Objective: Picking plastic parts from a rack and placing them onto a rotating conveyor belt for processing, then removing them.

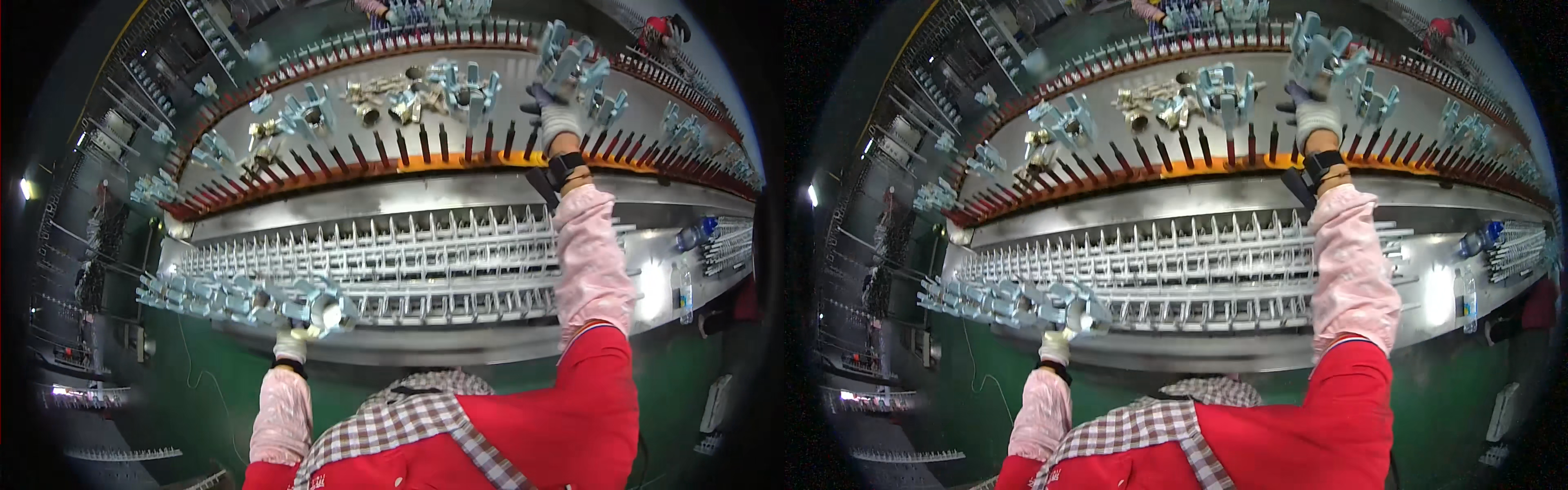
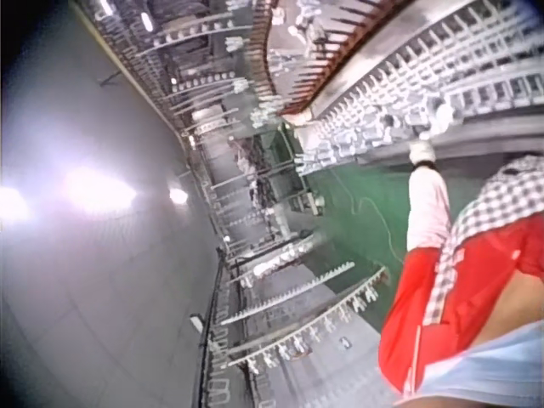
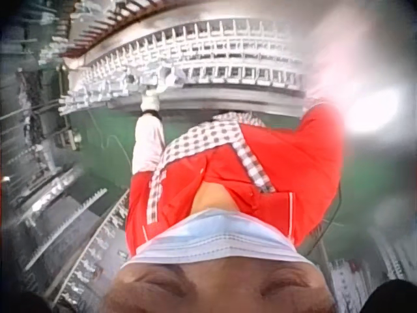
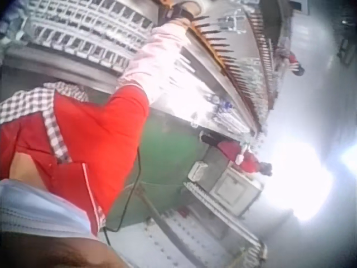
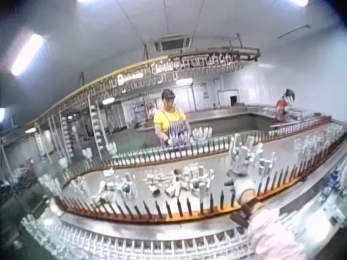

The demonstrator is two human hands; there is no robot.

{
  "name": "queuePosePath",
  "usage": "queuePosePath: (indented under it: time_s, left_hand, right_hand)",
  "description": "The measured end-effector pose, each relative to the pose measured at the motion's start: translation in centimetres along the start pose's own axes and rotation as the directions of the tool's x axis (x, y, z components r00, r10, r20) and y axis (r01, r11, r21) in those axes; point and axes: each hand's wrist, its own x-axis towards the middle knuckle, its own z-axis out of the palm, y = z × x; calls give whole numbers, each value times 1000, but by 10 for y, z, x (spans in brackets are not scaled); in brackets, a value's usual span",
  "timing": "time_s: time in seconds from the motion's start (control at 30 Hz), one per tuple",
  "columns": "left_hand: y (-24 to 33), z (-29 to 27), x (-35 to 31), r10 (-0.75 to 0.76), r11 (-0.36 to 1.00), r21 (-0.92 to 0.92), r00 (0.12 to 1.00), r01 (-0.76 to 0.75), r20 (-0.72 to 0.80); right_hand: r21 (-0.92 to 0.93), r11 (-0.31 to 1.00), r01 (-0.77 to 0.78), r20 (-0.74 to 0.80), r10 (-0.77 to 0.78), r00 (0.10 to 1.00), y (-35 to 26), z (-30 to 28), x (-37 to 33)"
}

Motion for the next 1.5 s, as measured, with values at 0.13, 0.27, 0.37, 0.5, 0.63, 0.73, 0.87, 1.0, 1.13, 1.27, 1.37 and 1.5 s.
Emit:
queuePosePath:
  time_s: [0.13,0.27,0.37,0.5,0.63,0.73,0.87,1.0,1.13,1.27,1.37,1.5]
  left_hand:
    - [-24,54,42,169,951,277,982,-141,-80]
    - [6,72,66,448,803,508,878,-311,-171]
    - [-20,76,57,228,755,-534,916,-380,-329]
    - [40,20,21,173,525,-777,938,-347,-302]
    - [24,5,6,200,443,-764,882,-469,-426]
    - [40,-21,-26,185,525,-695,863,-491,-470]
    - [59,-53,-63,234,630,-615,871,-474,-432]
    - [23,-9,-30,231,459,-661,798,-594,-556]
    - [35,-12,-77,25,404,-666,736,-627,-677]
    - [54,-17,-131,59,597,-370,498,-712,-865]
    - [61,-28,-144,354,610,-127,412,-782,-840]
    - [95,-41,-159,386,772,-85,571,-630,-725]
  right_hand:
    - [53,995,85,177,-93,980,-7,15,-84]
    - [-428,614,663,519,-434,737,175,-48,-106]
    - [-861,147,487,508,269,818,16,30,-277]
    - [-730,171,661,606,-284,743,125,9,-319]
    - [-757,-69,650,652,4,759,91,49,-351]
    - [-843,310,440,460,-10,888,129,46,-341]
    - [-809,568,153,218,49,975,154,36,-339]
    - [-796,557,235,296,20,955,147,61,-353]
    - [-695,718,45,208,140,968,104,54,-357]
    - [-633,773,39,202,117,972,106,40,-349]
    - [-630,776,31,293,200,935,80,37,-350]
    - [-487,836,254,625,129,770,95,4,-330]
